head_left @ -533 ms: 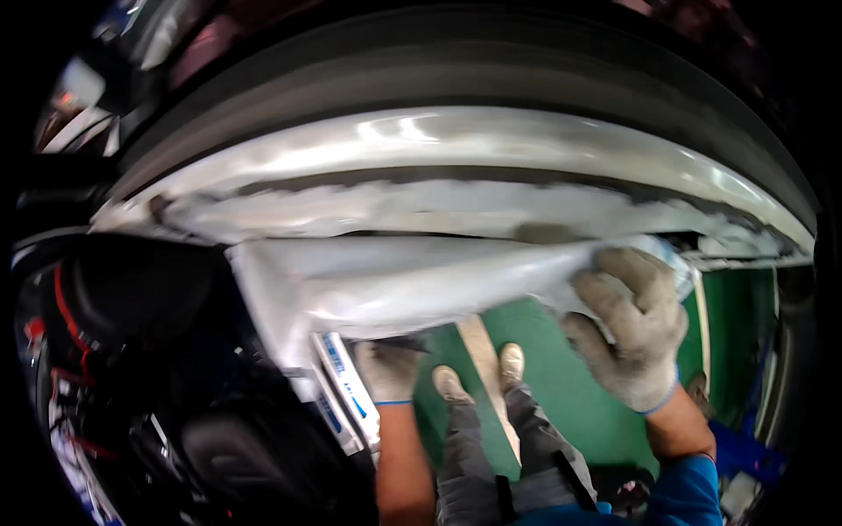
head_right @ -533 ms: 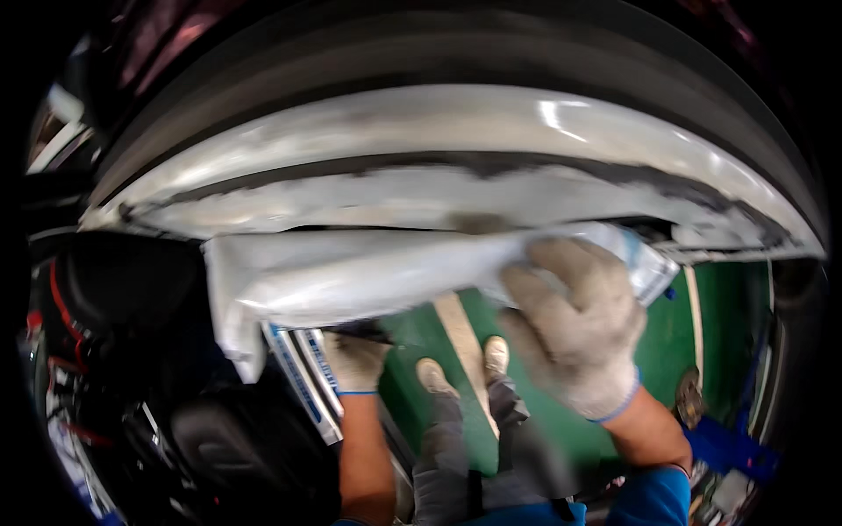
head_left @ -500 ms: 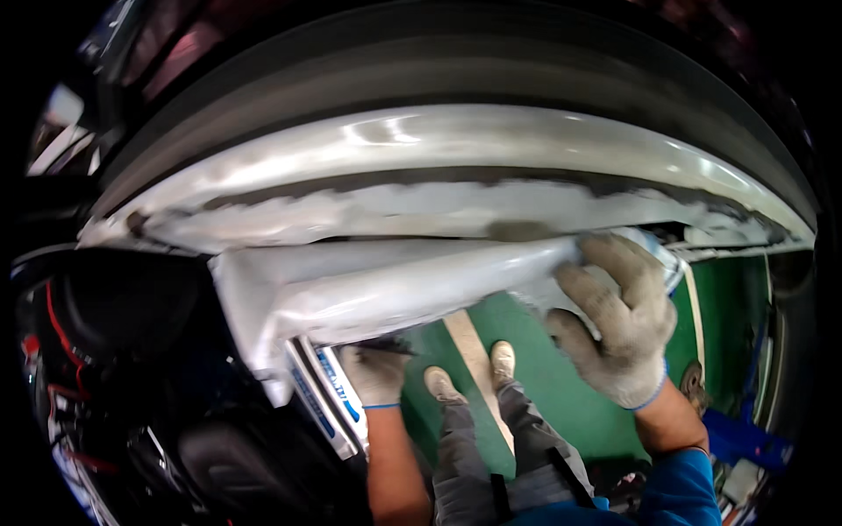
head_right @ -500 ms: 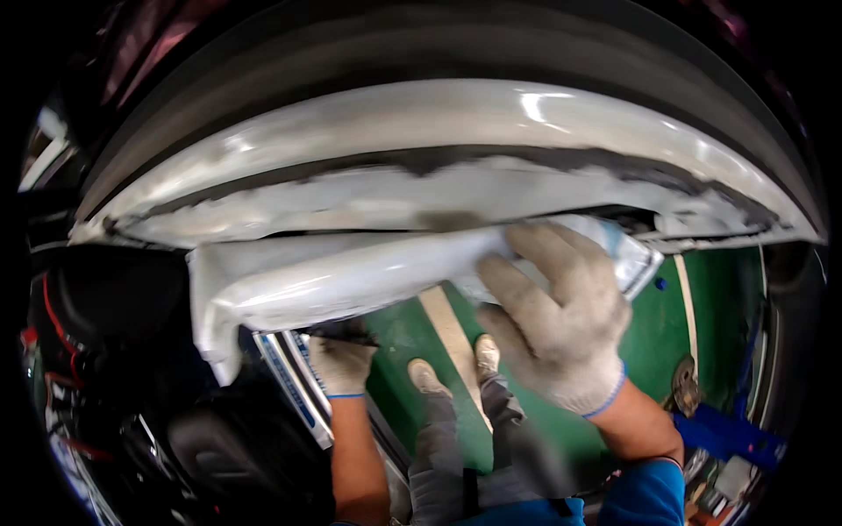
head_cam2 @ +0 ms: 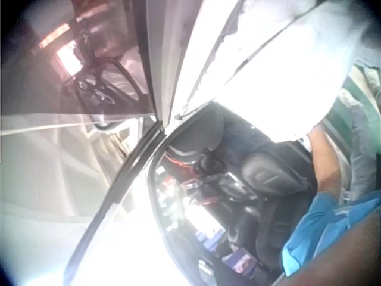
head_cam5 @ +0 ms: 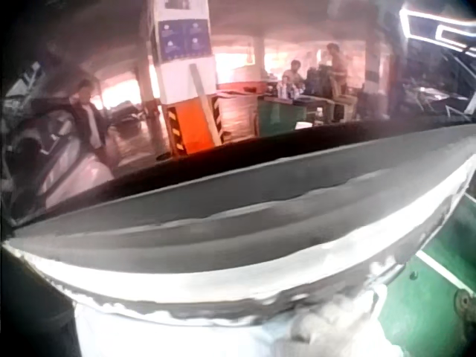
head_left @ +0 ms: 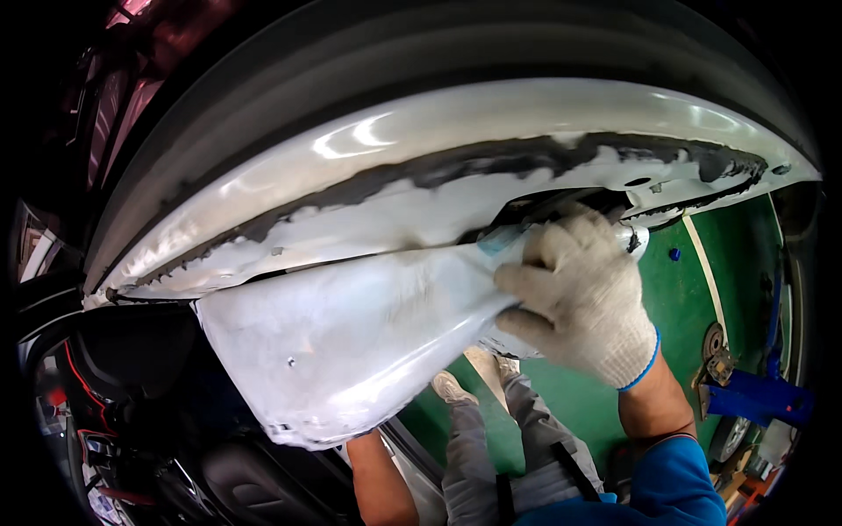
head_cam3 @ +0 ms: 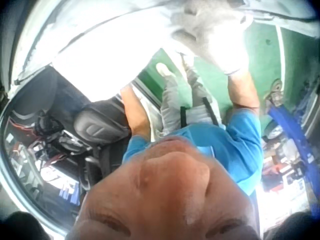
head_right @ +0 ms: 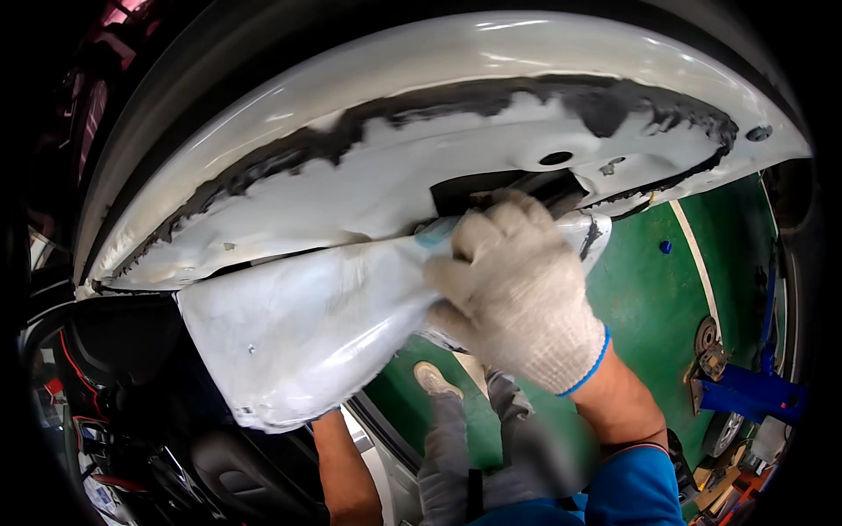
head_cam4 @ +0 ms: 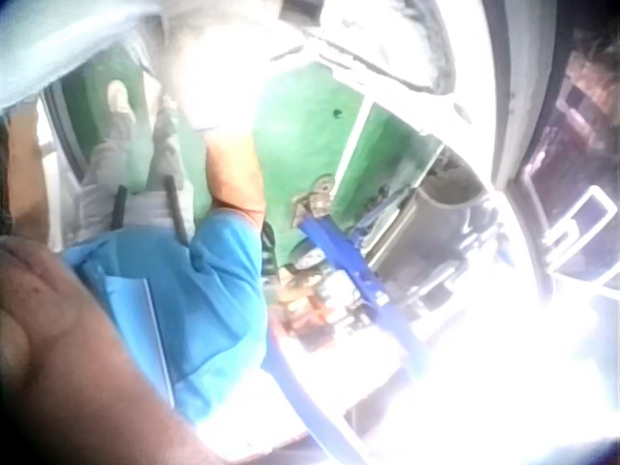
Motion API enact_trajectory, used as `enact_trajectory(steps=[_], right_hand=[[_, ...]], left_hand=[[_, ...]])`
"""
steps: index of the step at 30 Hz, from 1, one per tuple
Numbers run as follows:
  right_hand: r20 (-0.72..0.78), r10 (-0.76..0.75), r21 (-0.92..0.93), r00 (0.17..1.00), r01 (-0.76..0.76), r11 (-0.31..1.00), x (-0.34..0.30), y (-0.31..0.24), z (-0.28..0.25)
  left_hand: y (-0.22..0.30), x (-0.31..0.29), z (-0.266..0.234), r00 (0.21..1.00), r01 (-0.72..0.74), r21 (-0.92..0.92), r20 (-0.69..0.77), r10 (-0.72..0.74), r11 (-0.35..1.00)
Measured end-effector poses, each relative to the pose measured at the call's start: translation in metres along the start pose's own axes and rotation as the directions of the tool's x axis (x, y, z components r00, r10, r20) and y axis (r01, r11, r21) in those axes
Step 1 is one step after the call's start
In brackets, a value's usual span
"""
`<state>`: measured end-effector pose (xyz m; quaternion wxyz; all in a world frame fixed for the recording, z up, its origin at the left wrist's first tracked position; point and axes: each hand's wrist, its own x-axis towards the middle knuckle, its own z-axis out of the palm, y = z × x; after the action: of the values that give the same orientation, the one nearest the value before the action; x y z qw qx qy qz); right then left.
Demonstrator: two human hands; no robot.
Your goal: The person removes a car door panel and a speaker component, then installs a new speaker into the door frame. They use a pry tool to detach the panel and a screwdriver to secure the speaker, finishing by tucking a plastic liner into the door cavity.
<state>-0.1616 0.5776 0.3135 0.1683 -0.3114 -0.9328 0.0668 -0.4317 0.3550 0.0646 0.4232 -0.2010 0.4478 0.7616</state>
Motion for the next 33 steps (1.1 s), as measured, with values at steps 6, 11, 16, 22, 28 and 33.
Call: enact_trajectory(steps=[6, 11, 16, 22, 28, 33], right_hand=[[0.017, -0.036, 0.079, 0.999, 0.035, 0.996, -0.028, -0.001, 0.021], [0.016, -0.06, 0.006, 0.998, 0.059, 0.998, -0.043, -0.002, 0.034], [-0.021, -0.043, 0.114, 0.999, 0.045, 0.992, -0.049, -0.002, 0.034], [-0.077, -0.061, 0.144, 0.995, 0.072, 0.987, -0.05, 0.0, 0.04], [-0.018, -0.059, 0.148, 0.998, 0.061, 0.987, -0.048, 0.002, 0.031], [0.01, -0.068, 0.147, 0.998, 0.066, 0.987, -0.047, 0.001, 0.034]], left_hand=[[0.007, 0.013, -0.015, 0.997, -0.042, 0.055, 0.067, 0.038, 0.998], [0.011, 0.023, -0.015, 0.993, -0.071, 0.078, 0.1, 0.063, 0.994], [0.007, 0.023, -0.012, 0.993, -0.078, 0.098, 0.101, 0.068, 0.992], [0.009, 0.019, -0.012, 0.992, -0.088, 0.109, 0.102, 0.077, 0.99], [0.005, 0.023, -0.014, 0.992, -0.085, 0.103, 0.106, 0.074, 0.991], [0.004, 0.027, -0.015, 0.992, -0.081, 0.083, 0.104, 0.072, 0.993]])
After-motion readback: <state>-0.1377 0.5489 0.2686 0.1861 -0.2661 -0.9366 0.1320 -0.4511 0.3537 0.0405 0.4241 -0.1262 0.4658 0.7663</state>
